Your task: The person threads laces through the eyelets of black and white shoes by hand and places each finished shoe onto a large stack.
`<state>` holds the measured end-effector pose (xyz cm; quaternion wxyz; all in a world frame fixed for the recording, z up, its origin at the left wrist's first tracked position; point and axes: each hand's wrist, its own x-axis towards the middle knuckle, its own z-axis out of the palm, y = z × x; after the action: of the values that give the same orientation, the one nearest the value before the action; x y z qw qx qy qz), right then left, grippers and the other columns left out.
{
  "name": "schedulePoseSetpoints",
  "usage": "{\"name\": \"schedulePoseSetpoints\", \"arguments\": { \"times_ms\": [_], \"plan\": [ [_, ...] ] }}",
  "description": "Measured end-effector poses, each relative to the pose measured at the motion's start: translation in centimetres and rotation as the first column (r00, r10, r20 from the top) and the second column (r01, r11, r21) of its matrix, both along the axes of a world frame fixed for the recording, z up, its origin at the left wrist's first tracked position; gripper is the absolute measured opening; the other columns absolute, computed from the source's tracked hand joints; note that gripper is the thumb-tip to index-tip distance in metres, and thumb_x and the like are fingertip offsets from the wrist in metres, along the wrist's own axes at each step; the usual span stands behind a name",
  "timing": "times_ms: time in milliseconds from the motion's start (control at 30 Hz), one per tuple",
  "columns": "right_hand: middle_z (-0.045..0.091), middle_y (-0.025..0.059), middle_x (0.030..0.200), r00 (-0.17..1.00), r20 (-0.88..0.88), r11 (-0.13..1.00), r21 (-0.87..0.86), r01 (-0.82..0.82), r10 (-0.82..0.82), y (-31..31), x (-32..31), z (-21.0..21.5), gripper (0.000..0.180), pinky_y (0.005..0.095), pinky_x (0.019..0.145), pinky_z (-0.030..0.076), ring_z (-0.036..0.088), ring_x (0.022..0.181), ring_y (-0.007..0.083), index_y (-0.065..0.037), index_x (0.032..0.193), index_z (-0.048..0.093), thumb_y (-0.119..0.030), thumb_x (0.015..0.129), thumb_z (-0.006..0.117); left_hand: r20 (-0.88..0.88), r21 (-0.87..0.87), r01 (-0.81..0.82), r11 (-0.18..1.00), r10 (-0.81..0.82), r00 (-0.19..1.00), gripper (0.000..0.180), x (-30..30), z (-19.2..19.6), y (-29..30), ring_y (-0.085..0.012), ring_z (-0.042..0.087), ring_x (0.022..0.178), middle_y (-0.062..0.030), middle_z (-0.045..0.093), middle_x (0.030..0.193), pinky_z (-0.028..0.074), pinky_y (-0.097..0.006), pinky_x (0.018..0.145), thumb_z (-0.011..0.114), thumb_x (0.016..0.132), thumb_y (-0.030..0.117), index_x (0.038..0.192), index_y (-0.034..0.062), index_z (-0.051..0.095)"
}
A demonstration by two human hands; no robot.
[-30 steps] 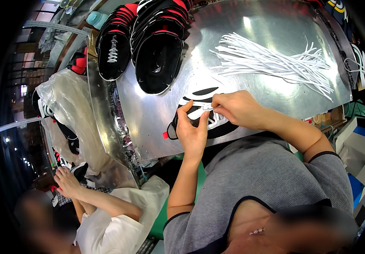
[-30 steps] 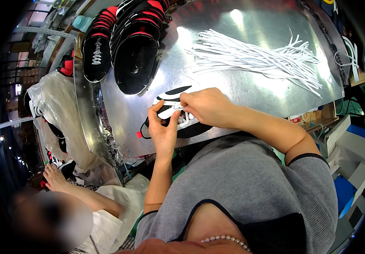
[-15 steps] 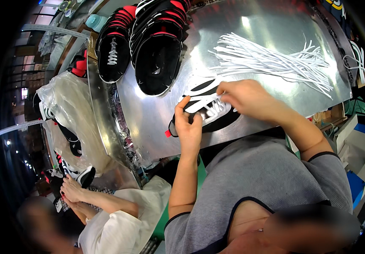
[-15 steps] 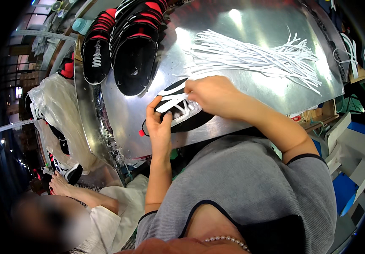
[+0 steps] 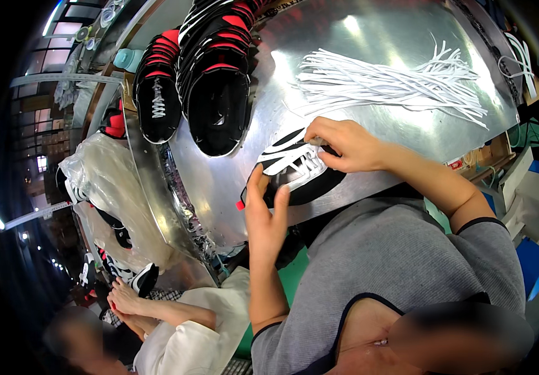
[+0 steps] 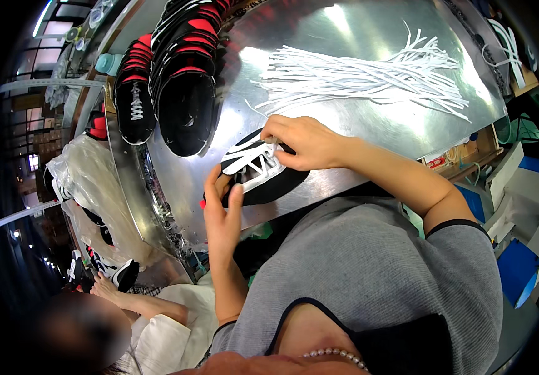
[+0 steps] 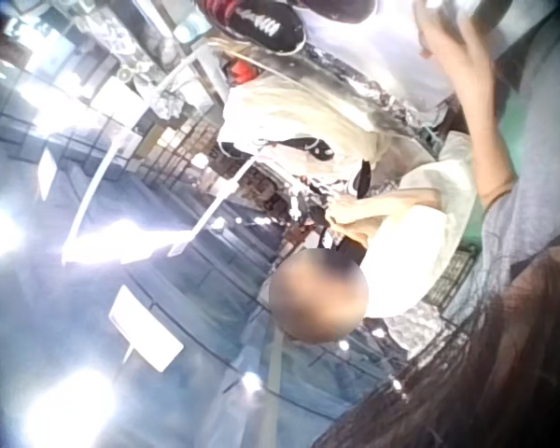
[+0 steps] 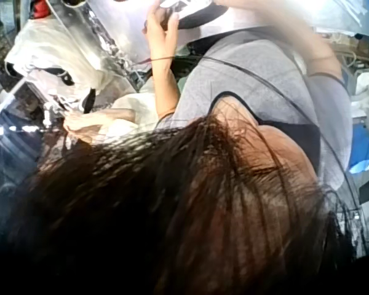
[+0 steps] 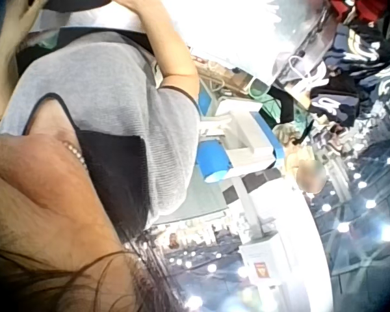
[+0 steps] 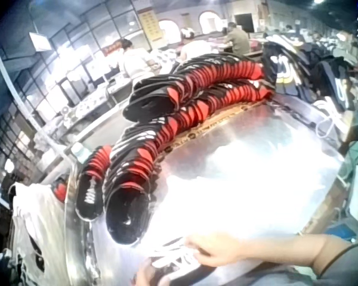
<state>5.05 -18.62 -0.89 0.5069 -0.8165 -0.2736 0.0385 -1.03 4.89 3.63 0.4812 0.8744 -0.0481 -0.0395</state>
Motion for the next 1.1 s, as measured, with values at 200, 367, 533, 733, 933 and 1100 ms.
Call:
{"name": "schedulePoseSetpoints", "arguments": {
  "times_ms": [200,367,533,733,933,1100],
  "plan": [
    [0.056,0.0094,0.092,0.979,0.203,0.980,-0.192,0.052,-0.012,0.2,-1.0,1.6,0.019,0.0414,0.064,0.050,0.062,0.075,0.0309,-0.006,0.100,0.057,-0.006,0.082,0.061,0.290,0.473,-0.043,0.880,-0.110,0.951,0.033,0.3,-2.3,-3.9,-0.0287,0.064,0.081,-0.0096,0.067,0.090,0.047,-0.038,0.069,0.078,0.079,0.019,0.102,0.0047,0.059],
    [0.060,0.0083,0.092,0.991,-0.026,0.968,-0.211,-0.135,0.133,-2.6,-6.3,2.8,0.013,0.0395,0.065,0.052,0.065,0.077,0.0279,-0.008,0.098,0.061,-0.011,0.085,0.063,0.385,0.303,-0.107,0.947,-0.019,0.923,0.021,1.2,-3.1,-3.6,-0.0301,0.063,0.076,-0.0096,0.065,0.085,0.048,-0.038,0.066,0.077,0.079,0.014,0.092,0.0055,0.063],
    [0.070,0.0101,0.082,0.965,-0.237,0.993,0.035,-0.109,0.114,-3.4,-8.1,1.4,0.021,0.0340,0.063,0.052,0.068,0.070,0.0237,-0.008,0.108,0.063,-0.015,0.089,0.064,0.385,0.315,-0.105,0.943,-0.025,0.923,0.019,2.3,-2.5,-3.5,-0.0294,0.063,0.073,-0.0088,0.064,0.082,0.049,-0.038,0.064,0.072,0.086,0.022,0.096,0.0066,0.069],
    [0.065,0.0066,0.075,0.884,-0.395,0.883,0.283,0.375,-0.249,0.4,-0.5,-0.6,0.020,0.0278,0.064,0.048,0.063,0.068,0.0125,-0.003,0.109,0.061,-0.016,0.094,0.061,0.278,0.626,-0.182,0.758,0.001,0.961,0.021,4.2,-1.9,-5.1,-0.0253,0.067,0.077,-0.0073,0.072,0.081,0.047,-0.037,0.069,0.069,0.089,0.030,0.090,0.0106,0.075],
    [0.066,0.0113,0.077,0.903,0.042,0.903,-0.003,0.429,-0.429,3.0,0.4,-1.8,0.016,0.0374,0.061,0.050,0.065,0.067,0.0284,-0.006,0.104,0.061,-0.017,0.092,0.062,0.168,0.211,-0.205,0.956,0.171,0.971,0.015,4.6,-4.7,-3.8,-0.0208,0.066,0.074,-0.0051,0.071,0.077,0.048,-0.034,0.074,0.071,0.086,0.023,0.089,0.0080,0.073],
    [0.068,0.0128,0.079,0.899,0.043,0.889,-0.133,0.438,-0.437,3.3,0.6,-1.9,0.017,0.0429,0.061,0.050,0.065,0.070,0.0346,-0.007,0.102,0.060,-0.020,0.092,0.061,0.047,-0.137,0.045,0.990,-0.039,0.998,0.007,4.2,-3.9,-2.2,-0.0152,0.062,0.073,-0.0079,0.067,0.079,0.047,-0.027,0.075,0.068,0.085,0.006,0.089,0.0003,0.070]
  ]
}}
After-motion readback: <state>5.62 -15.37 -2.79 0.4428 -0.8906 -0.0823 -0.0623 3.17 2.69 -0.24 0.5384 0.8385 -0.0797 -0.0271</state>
